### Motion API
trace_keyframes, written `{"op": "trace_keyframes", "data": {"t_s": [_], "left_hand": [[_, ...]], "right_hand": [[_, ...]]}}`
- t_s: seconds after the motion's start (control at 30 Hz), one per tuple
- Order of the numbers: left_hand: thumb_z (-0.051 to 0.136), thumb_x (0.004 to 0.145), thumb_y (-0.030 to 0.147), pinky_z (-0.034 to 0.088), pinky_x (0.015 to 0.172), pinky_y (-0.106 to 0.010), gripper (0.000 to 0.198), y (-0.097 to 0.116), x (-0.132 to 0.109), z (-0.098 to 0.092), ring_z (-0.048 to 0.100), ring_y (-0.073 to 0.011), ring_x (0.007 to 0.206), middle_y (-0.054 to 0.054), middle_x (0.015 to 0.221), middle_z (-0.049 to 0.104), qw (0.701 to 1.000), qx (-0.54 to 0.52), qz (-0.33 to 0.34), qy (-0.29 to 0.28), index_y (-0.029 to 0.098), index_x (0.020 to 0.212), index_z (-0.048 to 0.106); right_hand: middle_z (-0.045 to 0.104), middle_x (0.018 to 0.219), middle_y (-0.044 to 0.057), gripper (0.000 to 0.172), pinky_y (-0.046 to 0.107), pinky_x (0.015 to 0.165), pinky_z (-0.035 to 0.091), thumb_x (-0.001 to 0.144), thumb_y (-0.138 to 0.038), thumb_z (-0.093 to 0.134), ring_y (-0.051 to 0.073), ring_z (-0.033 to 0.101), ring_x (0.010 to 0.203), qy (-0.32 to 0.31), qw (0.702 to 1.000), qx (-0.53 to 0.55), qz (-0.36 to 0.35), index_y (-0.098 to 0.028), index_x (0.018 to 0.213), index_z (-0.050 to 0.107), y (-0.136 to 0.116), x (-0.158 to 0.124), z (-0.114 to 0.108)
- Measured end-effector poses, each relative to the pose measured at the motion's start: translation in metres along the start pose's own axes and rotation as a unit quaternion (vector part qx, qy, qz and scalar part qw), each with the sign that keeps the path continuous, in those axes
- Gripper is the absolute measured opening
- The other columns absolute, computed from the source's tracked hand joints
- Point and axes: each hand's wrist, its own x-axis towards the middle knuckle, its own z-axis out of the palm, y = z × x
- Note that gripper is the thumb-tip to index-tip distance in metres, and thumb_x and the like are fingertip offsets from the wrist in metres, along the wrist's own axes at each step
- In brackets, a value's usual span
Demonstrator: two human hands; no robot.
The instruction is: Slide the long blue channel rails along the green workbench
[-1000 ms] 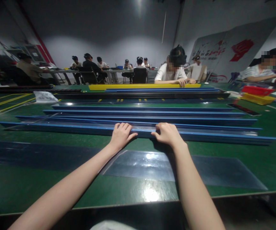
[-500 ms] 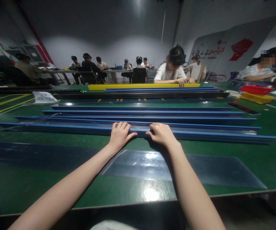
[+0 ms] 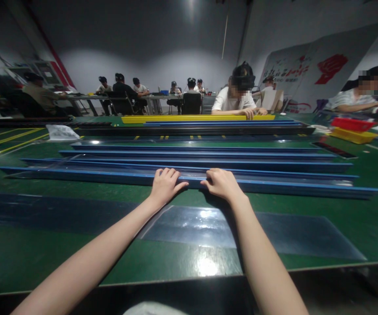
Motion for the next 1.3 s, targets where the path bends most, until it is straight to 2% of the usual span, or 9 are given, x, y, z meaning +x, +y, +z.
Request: {"op": "trace_keyframes", "data": {"t_s": [0.57,0.87,1.3], "left_hand": [[0.044,0.082,0.053,0.029,0.070,-0.033,0.039,-0.001,0.000,0.000,0.053,-0.0207,0.077,-0.006,0.078,0.063,1.000,-0.003,0.006,-0.008,0.016,0.077,0.058],[0.044,0.082,0.053,0.029,0.069,-0.033,0.039,-0.001,0.000,0.000,0.053,-0.0206,0.076,-0.005,0.078,0.064,1.000,-0.007,0.003,-0.013,0.017,0.076,0.057],[0.043,0.082,0.053,0.029,0.066,-0.032,0.039,-0.001,0.000,0.001,0.053,-0.0197,0.075,-0.005,0.076,0.063,1.000,-0.003,0.005,-0.014,0.017,0.076,0.057]], "right_hand": [[0.065,0.100,0.008,0.029,0.025,0.068,0.036,0.083,-0.040,0.042,0.020,0.058,0.091,-0.010,0.999,0.031,-0.030,-0.020,0.098,0.058,-0.006,0.002,0.010],[0.064,0.100,0.009,0.029,0.025,0.073,0.037,0.084,-0.039,0.043,0.020,0.057,0.093,-0.008,0.998,0.048,-0.044,-0.019,0.098,0.057,-0.005,0.003,0.012],[0.064,0.094,0.009,0.032,0.025,0.072,0.037,0.084,-0.043,0.040,0.020,0.058,0.089,-0.001,0.998,0.031,-0.051,-0.017,0.094,0.057,-0.007,0.002,0.010]]}}
